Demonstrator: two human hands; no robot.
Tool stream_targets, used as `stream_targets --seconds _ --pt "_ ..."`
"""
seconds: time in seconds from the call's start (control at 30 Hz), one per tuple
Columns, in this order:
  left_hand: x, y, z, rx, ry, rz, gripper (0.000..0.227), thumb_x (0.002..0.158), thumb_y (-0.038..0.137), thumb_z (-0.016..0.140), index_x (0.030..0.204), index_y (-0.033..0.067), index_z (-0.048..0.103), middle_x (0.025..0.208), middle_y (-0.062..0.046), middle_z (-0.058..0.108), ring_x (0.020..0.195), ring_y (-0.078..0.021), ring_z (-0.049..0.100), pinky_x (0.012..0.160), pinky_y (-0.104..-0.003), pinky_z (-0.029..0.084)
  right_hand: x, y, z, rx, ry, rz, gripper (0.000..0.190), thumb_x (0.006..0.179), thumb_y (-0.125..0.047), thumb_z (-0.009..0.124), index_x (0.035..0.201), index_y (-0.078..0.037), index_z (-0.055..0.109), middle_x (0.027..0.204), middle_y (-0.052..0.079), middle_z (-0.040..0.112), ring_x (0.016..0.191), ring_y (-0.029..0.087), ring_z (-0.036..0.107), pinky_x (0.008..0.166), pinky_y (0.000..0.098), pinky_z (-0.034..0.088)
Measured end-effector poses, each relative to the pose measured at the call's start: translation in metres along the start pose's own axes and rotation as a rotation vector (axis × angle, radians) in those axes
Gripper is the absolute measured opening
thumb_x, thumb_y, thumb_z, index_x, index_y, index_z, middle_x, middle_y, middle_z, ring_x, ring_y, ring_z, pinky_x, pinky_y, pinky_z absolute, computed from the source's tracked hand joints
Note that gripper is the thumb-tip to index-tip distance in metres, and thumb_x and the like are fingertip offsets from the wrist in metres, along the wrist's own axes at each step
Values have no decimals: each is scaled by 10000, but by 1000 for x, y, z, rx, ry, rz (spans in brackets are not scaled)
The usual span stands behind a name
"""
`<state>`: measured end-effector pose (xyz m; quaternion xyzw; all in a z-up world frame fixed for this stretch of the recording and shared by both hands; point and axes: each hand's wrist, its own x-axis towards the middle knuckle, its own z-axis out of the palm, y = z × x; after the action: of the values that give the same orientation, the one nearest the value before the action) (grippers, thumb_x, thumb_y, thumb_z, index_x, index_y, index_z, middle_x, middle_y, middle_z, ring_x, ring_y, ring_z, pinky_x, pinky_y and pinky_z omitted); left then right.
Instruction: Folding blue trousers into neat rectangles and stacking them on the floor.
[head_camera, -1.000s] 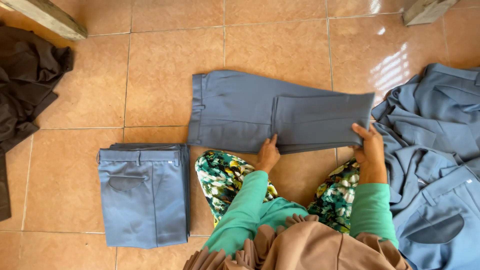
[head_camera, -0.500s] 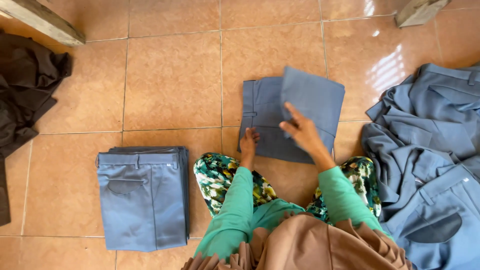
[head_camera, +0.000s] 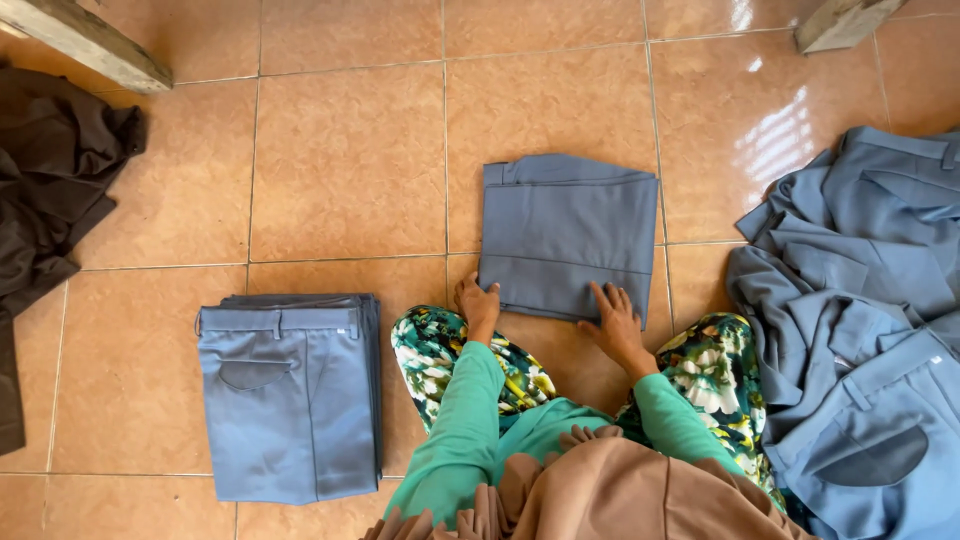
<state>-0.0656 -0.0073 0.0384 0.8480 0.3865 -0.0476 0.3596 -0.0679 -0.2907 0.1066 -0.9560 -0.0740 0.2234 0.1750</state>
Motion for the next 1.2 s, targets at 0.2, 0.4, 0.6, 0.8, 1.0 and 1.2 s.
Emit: stream_targets --seconds 0.2,0.4,0.6,0.8,1.0,1.2 --pt "22 -13 28 98 -204 -20 902 832 427 781 1522 58 333 1405 -231 504 1278 -429 495 1048 -623 392 -8 -1 -3 -278 -12 -29 938 870 -511 715 1636 -322 207 1681 123 209 1569 301 171 1121 574 330" --pt "-72 101 -81 -736 -544 -492 1310 706 275 929 1637 24 43 1676 -297 19 1549 -444 -10 1243 -534 57 -6 20 -6 -266 3 -41 991 855 -560 711 1646 -311 169 1695 56 200 1577 245 151 1166 561 283" --pt "-90 37 -53 -1573 -536 -652 405 734 47 819 1060 -20 588 918 -108 665 735 -260 664 569 -279 473 -10 15 20 -199 121 -82 819 900 -322 581 1640 -331 229 1613 -23 395 1514 142 321 1197 554 243" --pt "-102 121 -126 -1671 -437 -237 444 812 23 795 1236 65 667 1165 -91 722 1013 -231 711 858 -331 559 7 -36 58 243 79 -97 532 990 -624 508 1309 -233 677 1060 132 783 1038 310 743 922 478 561" --pt "-124 208 -137 -1116 -834 393 868 995 353 673 1658 160 147 1326 -168 587 1216 -251 617 945 -322 561 -75 -146 -107 1535 -144 304 786 1028 -412 581 1621 -46 220 1685 204 187 1521 440 213 1162 636 302" --pt "-97 77 -16 -473 -763 -125 384 945 453 666 1013 90 772 810 -109 729 696 -192 740 627 -290 641 -69 -126 -115 1659 -158 604 958 1014 -359 630 1629 -50 -36 1689 231 -93 1549 419 17 1201 648 148"
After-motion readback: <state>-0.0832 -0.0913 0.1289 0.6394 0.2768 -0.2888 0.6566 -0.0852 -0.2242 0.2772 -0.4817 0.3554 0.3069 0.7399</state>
